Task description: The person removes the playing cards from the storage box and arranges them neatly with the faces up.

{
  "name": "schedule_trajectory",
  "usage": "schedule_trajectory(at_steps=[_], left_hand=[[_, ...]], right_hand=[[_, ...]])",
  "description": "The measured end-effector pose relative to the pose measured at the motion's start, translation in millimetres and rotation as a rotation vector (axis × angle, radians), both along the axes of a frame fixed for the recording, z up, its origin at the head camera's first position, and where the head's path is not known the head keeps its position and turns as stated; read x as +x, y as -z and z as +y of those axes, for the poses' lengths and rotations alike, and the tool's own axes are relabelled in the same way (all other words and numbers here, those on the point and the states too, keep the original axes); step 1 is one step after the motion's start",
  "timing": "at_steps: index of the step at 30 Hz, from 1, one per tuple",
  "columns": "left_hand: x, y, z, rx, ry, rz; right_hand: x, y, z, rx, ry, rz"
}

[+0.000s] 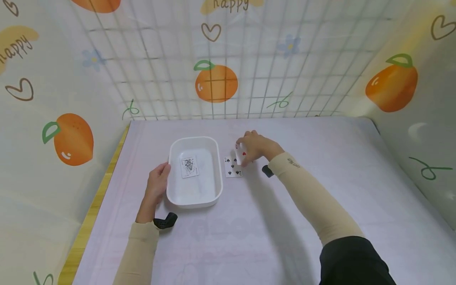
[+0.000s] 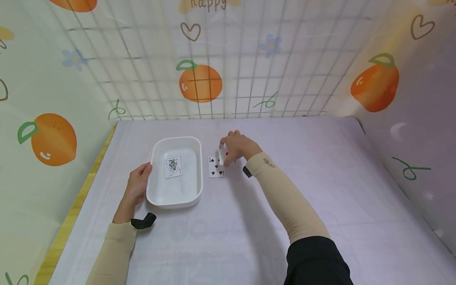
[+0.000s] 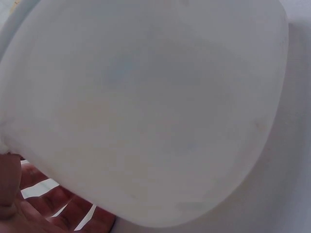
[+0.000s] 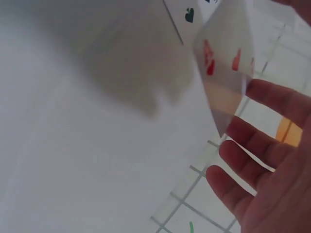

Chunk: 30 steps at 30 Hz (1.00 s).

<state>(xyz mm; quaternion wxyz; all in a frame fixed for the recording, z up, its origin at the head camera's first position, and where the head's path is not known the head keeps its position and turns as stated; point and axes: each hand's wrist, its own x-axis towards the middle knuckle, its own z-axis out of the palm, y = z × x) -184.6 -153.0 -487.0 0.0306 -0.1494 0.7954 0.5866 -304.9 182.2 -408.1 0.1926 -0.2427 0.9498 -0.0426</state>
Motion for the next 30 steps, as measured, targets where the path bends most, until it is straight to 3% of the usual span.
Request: schedule_trajectory(at_steps=[20, 30], left_hand=[[-2.6, 2.7, 0, 0.002, -0.02, 0.0], [-2.8, 2.3, 0, -0.002, -0.014, -0.003]], right_hand=[[12.5, 23.7, 13, 0.0, 0.059, -0.07], [14.4, 29.9, 15, 0.035, 0.052, -0.02]])
